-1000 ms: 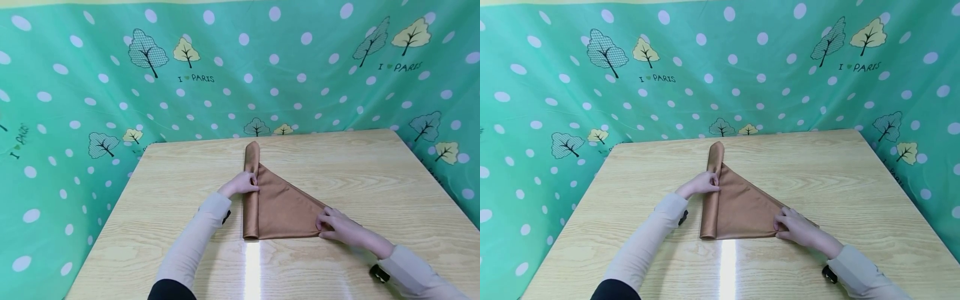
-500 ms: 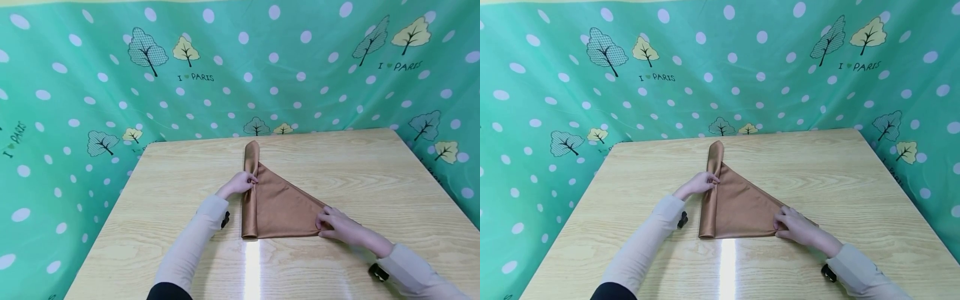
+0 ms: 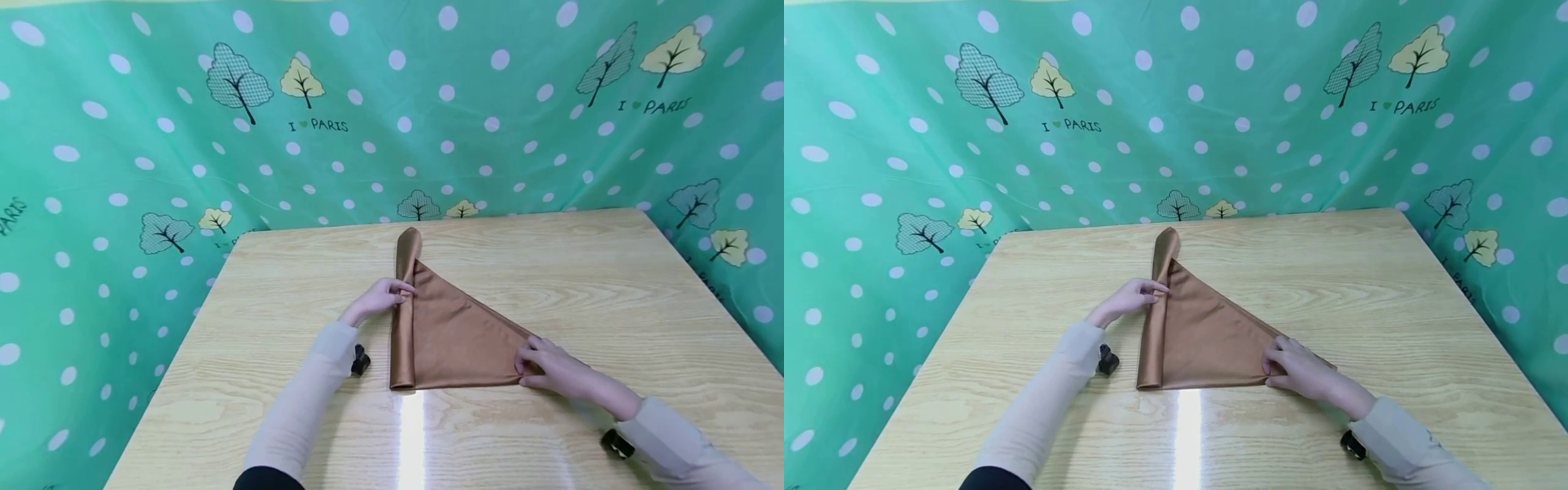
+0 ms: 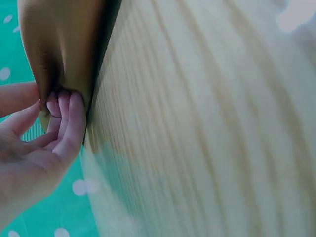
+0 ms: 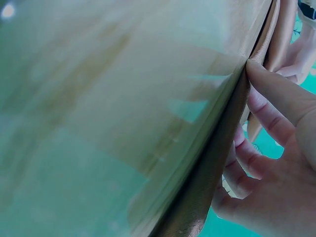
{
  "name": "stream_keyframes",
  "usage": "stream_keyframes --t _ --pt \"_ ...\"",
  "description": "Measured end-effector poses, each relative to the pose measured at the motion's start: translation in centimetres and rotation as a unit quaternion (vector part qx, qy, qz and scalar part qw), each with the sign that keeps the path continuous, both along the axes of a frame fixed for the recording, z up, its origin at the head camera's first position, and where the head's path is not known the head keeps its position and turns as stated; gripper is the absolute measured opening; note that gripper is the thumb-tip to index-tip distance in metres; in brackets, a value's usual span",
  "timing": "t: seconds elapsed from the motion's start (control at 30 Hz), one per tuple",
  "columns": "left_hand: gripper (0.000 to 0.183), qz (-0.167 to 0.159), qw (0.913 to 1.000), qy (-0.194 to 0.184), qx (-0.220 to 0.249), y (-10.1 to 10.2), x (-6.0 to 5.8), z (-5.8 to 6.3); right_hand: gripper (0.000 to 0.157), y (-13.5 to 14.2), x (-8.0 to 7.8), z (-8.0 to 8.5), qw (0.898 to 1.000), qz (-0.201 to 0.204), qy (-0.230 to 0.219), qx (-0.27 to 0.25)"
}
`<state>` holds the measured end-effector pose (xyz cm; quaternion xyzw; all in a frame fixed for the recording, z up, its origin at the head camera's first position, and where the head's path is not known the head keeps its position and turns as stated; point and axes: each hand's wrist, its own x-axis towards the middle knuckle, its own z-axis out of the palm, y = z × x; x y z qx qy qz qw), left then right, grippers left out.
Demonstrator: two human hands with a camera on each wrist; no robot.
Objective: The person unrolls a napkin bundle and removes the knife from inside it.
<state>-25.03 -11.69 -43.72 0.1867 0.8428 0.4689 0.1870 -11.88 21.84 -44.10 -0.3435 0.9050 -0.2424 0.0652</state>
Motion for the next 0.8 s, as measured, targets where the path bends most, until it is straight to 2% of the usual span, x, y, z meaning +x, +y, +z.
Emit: stream_keyframes --t 0.1,0.2,0.37,0.6,0.8 --pt "0.031 0.016 0.9994 -0.019 0.023 -0.7 0.2 0.1 0.014 0.0 0.0 0.0 1.000 0.000 0.002 -0.003" --pt "0.033 0.037 0.9989 -0.024 0.019 -1.4 0.5 0.4 0.014 0.0 0.0 0.0 1.000 -0.001 0.005 -0.004" --pt "0.033 0.059 0.9982 -0.007 0.006 -2.5 0.7 0.3 0.014 -0.1 0.0 0.0 1.000 -0.002 0.004 -0.001" --pt "0.035 0.103 0.9914 -0.067 0.044 -3.5 1.1 -0.2 0.014 -0.1 0.1 -0.1 1.000 -0.002 -0.003 0.005" --pt "0.045 0.126 0.9887 -0.077 0.027 -3.5 1.0 -0.1 0.013 0.0 0.0 0.1 1.000 -0.004 -0.009 0.005"
